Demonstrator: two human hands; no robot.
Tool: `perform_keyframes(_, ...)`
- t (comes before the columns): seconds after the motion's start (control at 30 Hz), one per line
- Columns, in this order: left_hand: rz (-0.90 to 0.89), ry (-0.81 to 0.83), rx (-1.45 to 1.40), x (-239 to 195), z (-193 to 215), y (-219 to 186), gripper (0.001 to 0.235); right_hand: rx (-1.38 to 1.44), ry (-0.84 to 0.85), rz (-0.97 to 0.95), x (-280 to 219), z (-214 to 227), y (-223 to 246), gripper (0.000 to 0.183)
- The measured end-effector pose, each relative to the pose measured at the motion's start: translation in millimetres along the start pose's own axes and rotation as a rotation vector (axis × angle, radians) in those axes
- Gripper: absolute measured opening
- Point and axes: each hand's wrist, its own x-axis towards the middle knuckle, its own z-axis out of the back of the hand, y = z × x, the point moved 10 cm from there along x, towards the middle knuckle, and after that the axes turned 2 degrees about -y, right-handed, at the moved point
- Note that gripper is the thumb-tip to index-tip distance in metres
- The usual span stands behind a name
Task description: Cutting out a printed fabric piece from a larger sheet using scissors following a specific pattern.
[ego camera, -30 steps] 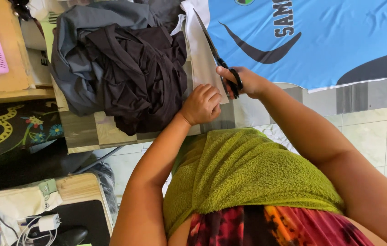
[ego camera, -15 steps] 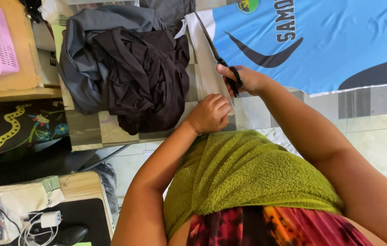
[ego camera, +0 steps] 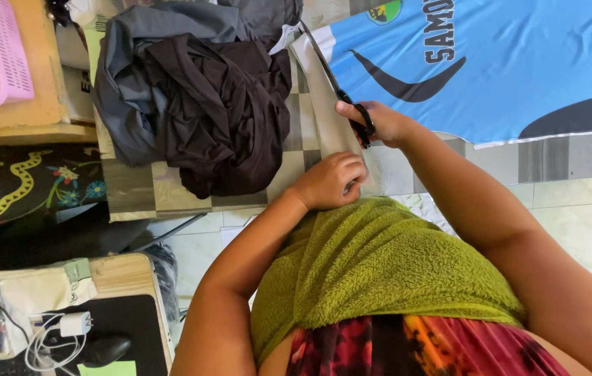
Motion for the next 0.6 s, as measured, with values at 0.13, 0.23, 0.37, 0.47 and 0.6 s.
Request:
perform_keyframes(0.13,0.016,0.028,-0.056,4.6,0.7,-6.9,0.007,0.002,0.009,0.004,-5.1,-0.3,0.6,0.062)
perform_keyframes(0.23,0.019,0.059,-0.047,4.4,-0.5,-10.9,0.010,0.023,-0.010,0.013,-8.2,-0.9,2.3,0.058)
perform_keyframes(0.37,0.053,0.064,-0.081,2.1,-5.0,-9.2,0.009,0.007,-0.047,0.022,-18.5,0.2,17.8,0.050)
perform_keyframes(0.47,0.082,0.070,-0.115,3.3,-4.2,-10.5,0.009,0.003,-0.037,-0.005,-19.4,0.2,16.6,0.051)
perform_keyframes(0.6,0.113,0.119,-0.186,0.2,-8.1,-18.0,0.009,-0.018,0.007,-0.058,-18.6,-9.5,20.8,0.059)
